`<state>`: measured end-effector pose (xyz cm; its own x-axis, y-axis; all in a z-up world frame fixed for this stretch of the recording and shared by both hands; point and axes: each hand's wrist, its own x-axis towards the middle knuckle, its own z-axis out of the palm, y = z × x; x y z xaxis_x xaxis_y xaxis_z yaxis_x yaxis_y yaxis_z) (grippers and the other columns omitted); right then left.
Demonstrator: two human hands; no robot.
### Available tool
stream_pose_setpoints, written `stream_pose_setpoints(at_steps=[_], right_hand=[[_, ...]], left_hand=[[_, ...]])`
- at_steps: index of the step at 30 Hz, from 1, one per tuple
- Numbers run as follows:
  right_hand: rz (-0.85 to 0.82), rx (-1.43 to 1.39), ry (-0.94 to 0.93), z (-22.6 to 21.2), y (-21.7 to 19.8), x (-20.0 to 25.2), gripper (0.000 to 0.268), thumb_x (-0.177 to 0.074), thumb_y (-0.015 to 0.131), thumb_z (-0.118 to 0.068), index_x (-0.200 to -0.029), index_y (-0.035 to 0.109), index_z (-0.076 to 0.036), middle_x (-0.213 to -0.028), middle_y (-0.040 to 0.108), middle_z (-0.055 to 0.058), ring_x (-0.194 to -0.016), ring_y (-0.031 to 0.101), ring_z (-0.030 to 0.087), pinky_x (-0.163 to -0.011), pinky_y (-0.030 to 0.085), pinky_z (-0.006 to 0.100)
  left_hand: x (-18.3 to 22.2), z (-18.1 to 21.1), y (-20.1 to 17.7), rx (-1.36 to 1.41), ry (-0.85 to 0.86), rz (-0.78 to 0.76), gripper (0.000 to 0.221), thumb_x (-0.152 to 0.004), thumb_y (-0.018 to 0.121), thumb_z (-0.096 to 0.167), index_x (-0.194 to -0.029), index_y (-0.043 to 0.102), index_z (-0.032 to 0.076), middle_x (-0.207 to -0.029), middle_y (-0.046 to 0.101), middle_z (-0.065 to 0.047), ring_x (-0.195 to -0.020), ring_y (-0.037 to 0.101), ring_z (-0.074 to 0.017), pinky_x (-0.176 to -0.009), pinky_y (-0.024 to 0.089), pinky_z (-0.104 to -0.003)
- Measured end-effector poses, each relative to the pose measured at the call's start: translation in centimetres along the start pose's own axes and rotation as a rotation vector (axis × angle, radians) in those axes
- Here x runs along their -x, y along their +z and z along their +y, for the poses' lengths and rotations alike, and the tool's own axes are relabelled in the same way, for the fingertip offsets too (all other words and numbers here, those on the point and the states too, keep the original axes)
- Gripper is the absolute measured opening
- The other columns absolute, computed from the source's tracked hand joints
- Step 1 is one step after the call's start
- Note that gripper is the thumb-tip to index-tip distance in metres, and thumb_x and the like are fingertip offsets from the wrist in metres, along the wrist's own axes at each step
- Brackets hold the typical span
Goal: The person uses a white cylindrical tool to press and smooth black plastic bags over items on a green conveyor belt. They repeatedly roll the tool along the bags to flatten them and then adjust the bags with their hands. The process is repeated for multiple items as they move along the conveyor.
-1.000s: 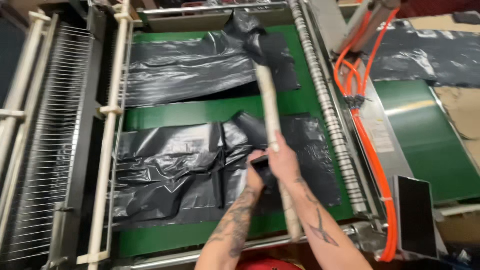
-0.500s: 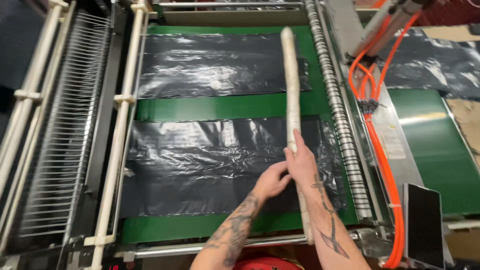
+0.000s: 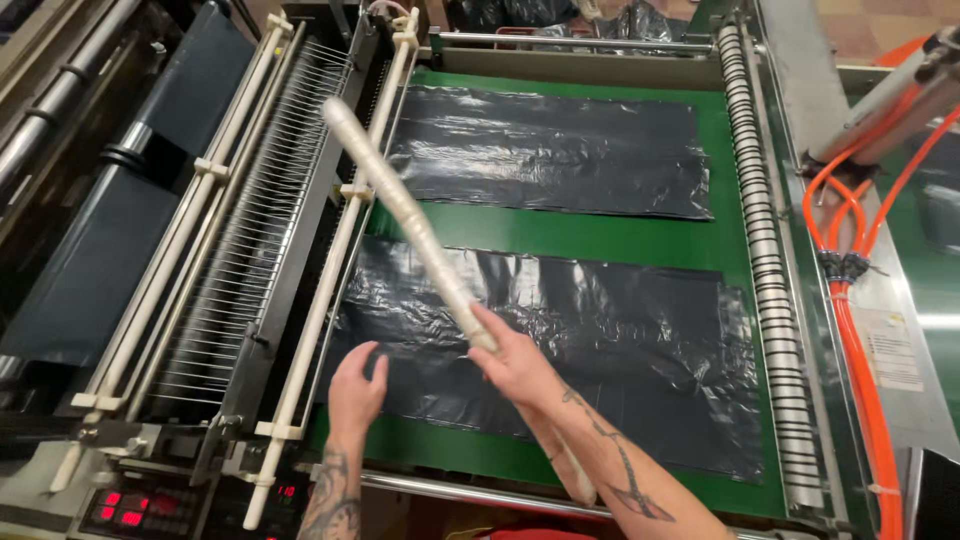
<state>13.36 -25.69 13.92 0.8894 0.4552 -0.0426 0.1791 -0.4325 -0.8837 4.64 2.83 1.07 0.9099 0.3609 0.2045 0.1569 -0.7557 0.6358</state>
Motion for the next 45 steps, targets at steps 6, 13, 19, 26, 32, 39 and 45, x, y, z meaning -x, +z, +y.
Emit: stream_pose_setpoints(at_steps=[6, 13, 19, 26, 32, 39, 45], right_hand=[[-0.096, -0.271, 0.134, -2.0, 1.9, -1.3, 0.069, -0.09, 0.066, -0.023, -0.155, 0.046, -0.03, -0.057, 0.071, 0.01, -0.056, 0.074, 0.027, -0.055, 0.06, 0.034], [0.276, -0.321, 0.389, 6.1, -1.3, -3.3, 0.07, -0.09, 0.066, -0.023, -0.156, 0.045, -0.025, -0.087, 0.068, 0.026, -0.071, 0.074, 0.035, -0.056, 0.062, 0.036], [0.405, 0.285, 0.611, 13.0, -14.5, 2.3, 0.065, -0.097, 0.059, -0.03, -0.158, 0.039, -0.023, -0.129, 0.064, 0.031, -0.121, 0.063, 0.046, -0.098, 0.055, 0.056], [0.48, 0.468, 0.667, 17.1, -18.8, 4.0, 0.065, -0.101, 0.055, -0.035, -0.162, 0.033, -0.029, -0.133, 0.062, 0.025, -0.122, 0.062, 0.044, -0.101, 0.052, 0.055], [0.516, 0.174, 0.398, 12.3, -13.4, 2.4, 0.066, -0.096, 0.063, -0.026, -0.158, 0.042, -0.022, -0.121, 0.065, 0.037, -0.116, 0.063, 0.051, -0.099, 0.05, 0.057], [0.294, 0.016, 0.15, 5.9, -5.5, -1.5, 0.069, -0.09, 0.066, -0.024, -0.155, 0.045, -0.027, -0.064, 0.071, 0.017, -0.078, 0.076, 0.037, -0.076, 0.055, 0.05], [0.083, -0.097, 0.008, 0.7, -0.9, -3.4, 0.068, -0.087, 0.069, -0.024, -0.152, 0.051, -0.028, -0.062, 0.073, 0.015, -0.07, 0.077, 0.034, -0.07, 0.056, 0.044]], left_hand=[[-4.1, -1.1, 2.5, 0.015, 0.079, 0.136, 0.027, -0.094, 0.068, 0.021, -0.117, 0.076, 0.01, -0.114, 0.075, -0.014, -0.115, 0.069, -0.0315, -0.101, 0.054, -0.041], [-6.8, 10.1, 19.5, 0.002, 0.372, 0.225, 0.028, -0.088, 0.073, 0.017, -0.112, 0.075, 0.003, -0.108, 0.072, -0.022, -0.108, 0.069, -0.0403, -0.096, 0.054, -0.049], [4.3, 29.1, 31.1, 0.156, 0.28, -0.364, 0.044, -0.089, 0.06, 0.043, -0.12, 0.07, 0.013, -0.115, 0.068, -0.01, -0.113, 0.066, -0.0354, -0.101, 0.048, -0.054], [6.6, 31.2, 31.3, 0.383, 0.69, -0.602, 0.03, -0.09, 0.063, 0.036, -0.104, 0.071, 0.011, -0.106, 0.066, -0.01, -0.113, 0.064, -0.0306, -0.098, 0.052, -0.044], [1.6, 21.1, 20.7, 0.374, 0.315, -0.503, 0.039, -0.095, 0.066, 0.03, -0.127, 0.07, 0.008, -0.133, 0.066, -0.018, -0.131, 0.058, -0.0347, -0.111, 0.045, -0.046], [-2.1, 7.7, 6.7, 0.272, 0.097, -0.163, 0.031, -0.097, 0.064, 0.023, -0.12, 0.073, 0.003, -0.119, 0.072, -0.023, -0.119, 0.066, -0.0388, -0.105, 0.049, -0.046], [-0.8, 1.2, -0.3, 0.053, -0.028, 0.039, 0.03, -0.098, 0.063, 0.02, -0.122, 0.074, 0.008, -0.119, 0.075, -0.015, -0.117, 0.069, -0.031, -0.104, 0.052, -0.041]])
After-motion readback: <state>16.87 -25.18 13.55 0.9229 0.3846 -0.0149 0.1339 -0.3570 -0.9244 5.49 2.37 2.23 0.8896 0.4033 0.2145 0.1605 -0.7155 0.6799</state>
